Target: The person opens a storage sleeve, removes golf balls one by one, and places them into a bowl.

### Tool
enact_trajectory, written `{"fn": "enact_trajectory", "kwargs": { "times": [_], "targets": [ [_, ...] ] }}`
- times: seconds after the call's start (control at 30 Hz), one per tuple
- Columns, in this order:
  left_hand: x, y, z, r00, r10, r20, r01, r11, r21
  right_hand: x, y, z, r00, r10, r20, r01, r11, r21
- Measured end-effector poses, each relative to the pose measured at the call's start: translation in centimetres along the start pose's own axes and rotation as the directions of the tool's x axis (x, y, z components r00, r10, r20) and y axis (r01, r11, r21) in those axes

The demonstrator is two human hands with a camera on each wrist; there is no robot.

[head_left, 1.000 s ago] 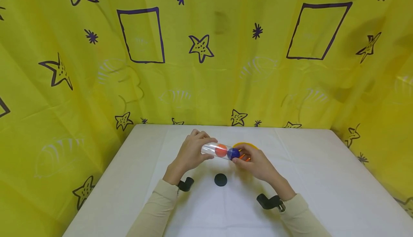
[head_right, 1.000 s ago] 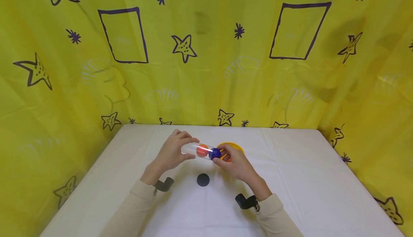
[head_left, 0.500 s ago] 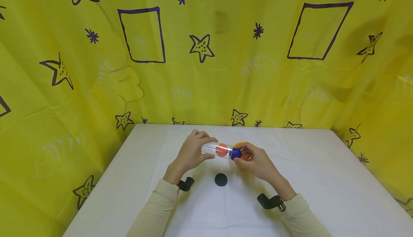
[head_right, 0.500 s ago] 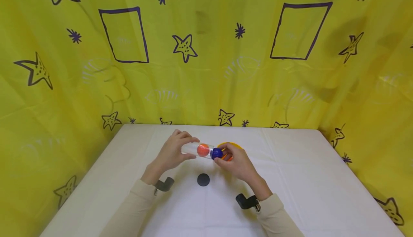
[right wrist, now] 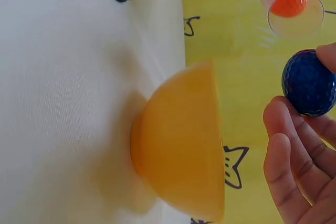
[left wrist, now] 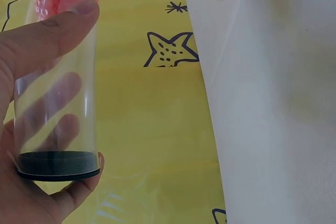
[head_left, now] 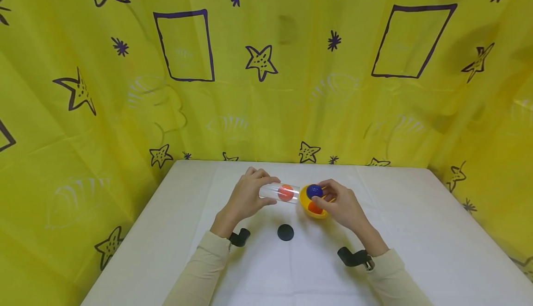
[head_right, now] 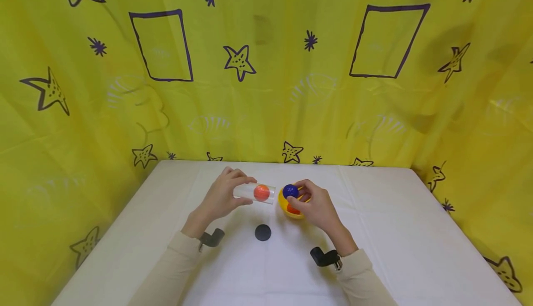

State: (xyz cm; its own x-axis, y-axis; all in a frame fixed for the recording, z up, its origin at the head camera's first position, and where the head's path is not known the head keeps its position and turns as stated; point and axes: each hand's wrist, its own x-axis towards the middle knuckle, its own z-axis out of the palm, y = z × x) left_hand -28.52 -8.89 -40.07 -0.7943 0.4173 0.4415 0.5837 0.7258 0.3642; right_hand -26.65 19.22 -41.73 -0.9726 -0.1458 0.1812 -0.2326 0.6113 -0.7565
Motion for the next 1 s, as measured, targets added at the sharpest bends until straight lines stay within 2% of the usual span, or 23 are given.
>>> {"fn": "enact_trajectory", "kwargs": {
  "times": [0.37, 0.7, 1.0],
  "targets": [
    [0.0, -0.2, 0.1, 1.0, 0.002, -0.004, -0.002, 1.0, -0.001, 0.5, 1.9, -1.1, 0.994, 0.056, -0.094, -0.06, 0.997, -0.048],
    [0.0, -0.2, 0.1, 1.0, 0.006, -0.011, -0.006, 1.0, -0.006, 0.7, 3.5, -1.2, 0.991, 0.092, -0.095, -0.098, 0.993, -0.066],
    [0.0, -0.2, 0.1, 1.0, 0.006, -0.008, -0.006, 1.0, 0.01, 0.9, 4.4, -1.0, 0.992, 0.109, -0.071, -0.117, 0.985, -0.129]
  ]
}}
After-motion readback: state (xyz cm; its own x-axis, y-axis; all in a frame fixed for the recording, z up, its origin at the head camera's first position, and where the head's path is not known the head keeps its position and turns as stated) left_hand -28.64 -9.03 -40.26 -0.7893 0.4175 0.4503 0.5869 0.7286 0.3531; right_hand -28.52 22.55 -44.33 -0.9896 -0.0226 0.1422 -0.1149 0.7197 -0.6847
